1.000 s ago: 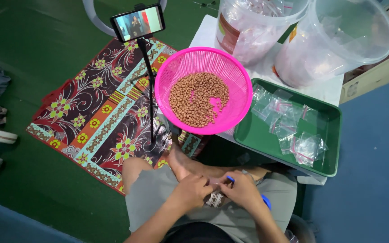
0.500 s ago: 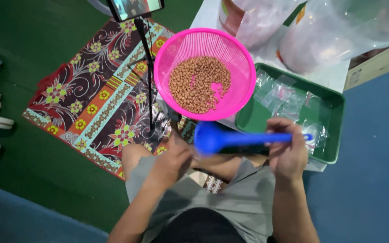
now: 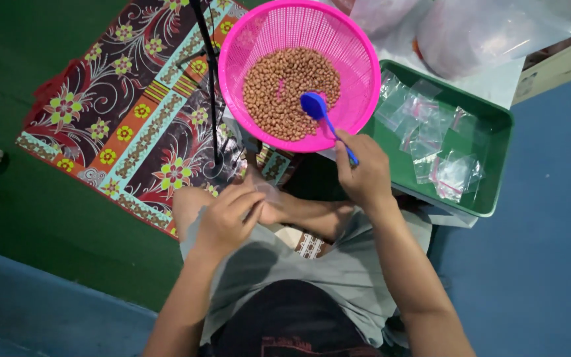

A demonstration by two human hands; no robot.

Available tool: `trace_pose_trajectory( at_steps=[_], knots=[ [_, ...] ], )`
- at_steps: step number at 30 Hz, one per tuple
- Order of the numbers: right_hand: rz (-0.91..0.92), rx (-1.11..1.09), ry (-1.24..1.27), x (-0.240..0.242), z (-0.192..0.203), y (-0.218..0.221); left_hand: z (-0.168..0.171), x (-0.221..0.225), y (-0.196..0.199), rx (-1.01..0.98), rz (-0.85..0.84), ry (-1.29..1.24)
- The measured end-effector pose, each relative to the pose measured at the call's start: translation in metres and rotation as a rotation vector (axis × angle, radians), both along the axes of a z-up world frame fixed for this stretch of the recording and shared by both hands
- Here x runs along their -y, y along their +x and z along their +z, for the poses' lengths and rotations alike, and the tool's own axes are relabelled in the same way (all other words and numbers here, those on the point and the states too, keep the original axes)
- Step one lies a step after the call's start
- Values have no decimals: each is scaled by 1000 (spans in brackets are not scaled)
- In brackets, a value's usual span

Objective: Packaging small peanuts into plastic bags using a spoon

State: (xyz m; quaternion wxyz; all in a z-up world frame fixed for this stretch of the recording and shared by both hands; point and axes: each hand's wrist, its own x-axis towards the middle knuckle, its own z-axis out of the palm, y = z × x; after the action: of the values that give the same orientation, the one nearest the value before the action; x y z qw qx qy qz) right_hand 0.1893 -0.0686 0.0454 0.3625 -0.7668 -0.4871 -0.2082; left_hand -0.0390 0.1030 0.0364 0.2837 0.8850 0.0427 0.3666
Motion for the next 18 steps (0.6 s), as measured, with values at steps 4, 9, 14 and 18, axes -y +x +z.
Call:
trace_pose_trajectory(
  at_steps=[4, 9, 14, 18],
  knots=[
    [-19, -152, 87, 3, 6, -10, 11, -6, 4, 39, 31, 5],
    [-22, -507, 379, 5, 1, -7, 28, -19, 24, 180, 131, 121],
    [-25, -494, 467, 9, 15, -6, 48, -36, 56, 359, 112, 185],
    [-47, -345, 437, 12, 29, -10, 48, -44, 75, 340, 78, 191]
  ],
)
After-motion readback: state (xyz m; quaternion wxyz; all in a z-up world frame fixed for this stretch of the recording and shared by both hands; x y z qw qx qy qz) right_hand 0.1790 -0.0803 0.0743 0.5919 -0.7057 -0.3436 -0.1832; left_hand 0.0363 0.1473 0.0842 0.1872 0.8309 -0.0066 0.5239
